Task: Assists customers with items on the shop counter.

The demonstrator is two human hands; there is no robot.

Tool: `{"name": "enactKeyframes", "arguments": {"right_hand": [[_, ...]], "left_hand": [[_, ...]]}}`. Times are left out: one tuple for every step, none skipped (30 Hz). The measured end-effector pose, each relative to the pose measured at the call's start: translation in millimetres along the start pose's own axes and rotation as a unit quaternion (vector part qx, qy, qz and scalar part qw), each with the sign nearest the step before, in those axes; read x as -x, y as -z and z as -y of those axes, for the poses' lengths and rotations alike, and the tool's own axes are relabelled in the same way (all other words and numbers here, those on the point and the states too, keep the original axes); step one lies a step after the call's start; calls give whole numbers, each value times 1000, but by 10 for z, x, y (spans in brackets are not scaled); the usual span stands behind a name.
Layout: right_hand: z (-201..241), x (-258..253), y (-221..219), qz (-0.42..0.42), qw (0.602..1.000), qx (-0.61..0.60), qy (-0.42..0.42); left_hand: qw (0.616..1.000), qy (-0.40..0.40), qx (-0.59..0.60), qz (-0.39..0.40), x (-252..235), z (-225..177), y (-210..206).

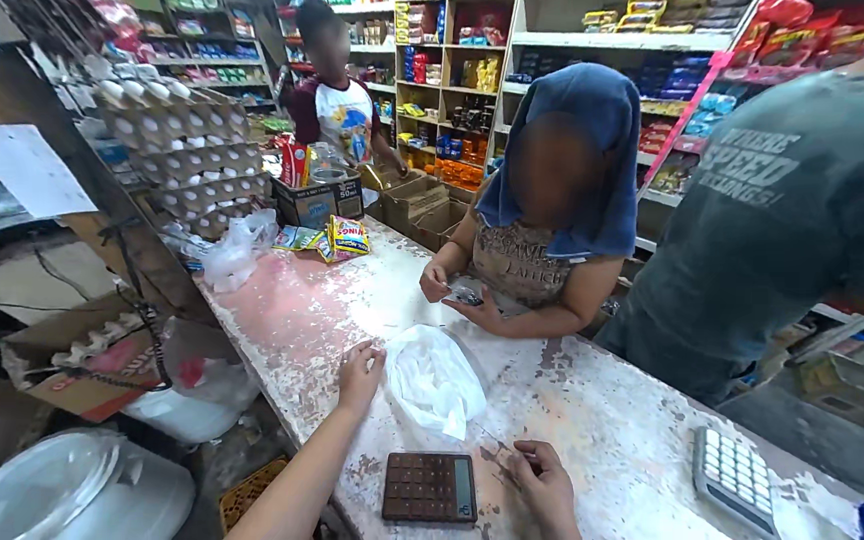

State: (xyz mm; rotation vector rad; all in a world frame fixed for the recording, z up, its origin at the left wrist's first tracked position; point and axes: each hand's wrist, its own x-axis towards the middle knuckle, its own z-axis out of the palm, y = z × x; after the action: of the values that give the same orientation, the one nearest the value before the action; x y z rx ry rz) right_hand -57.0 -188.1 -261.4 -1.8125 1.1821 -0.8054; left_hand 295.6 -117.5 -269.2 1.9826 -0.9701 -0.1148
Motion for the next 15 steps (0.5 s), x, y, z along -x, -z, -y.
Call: {"name": "enactKeyframes", "arguments": {"right_hand": [[2,3,-1,-1,1000,2,0],[4,3,-1,-2,1000,4,1],[3,3,-1,-1,1000,7,2],[-3,5,-1,0,1000,6,3],[-10,6,-3,0,1000,6,5],[-14,8,-8,-2,1000,3,5],[-20,11,-16,-7,1000,0,6],[-20,11,-19,-10,1000,-2,8],[-11,14,-14,-10,1000,-1,9],[-4,20,-9,-9,1000,-1,10],[3,25,-7,-8,1000,-1,11],[9,26,-10,-7,1000,-1,12],[12,26,-12,-7,1000,-1,15],[12,28,-12,-7,1000,-3,16],[11,31,-11,-6,1000,-2,15]], "left_hand": [[999,-3,-26,37,13,-33,7],[996,-4,-51,77,13,-60,15],[991,-7,-74,113,4,-80,22],[987,-16,-89,136,-5,-86,17],[985,-31,-90,143,-10,-77,2],[987,-51,-76,135,-7,-60,-17],[989,-68,-50,121,0,-45,-29],[991,-72,-22,112,5,-49,-24],[992,-66,6,104,12,-65,-12],[994,-57,27,91,19,-71,-11],[995,-45,40,75,17,-71,-10],[997,-29,44,64,8,-74,2],[997,-12,42,57,-4,-81,14],[998,1,37,50,-11,-84,18],[998,13,28,46,-13,-90,22]]}}
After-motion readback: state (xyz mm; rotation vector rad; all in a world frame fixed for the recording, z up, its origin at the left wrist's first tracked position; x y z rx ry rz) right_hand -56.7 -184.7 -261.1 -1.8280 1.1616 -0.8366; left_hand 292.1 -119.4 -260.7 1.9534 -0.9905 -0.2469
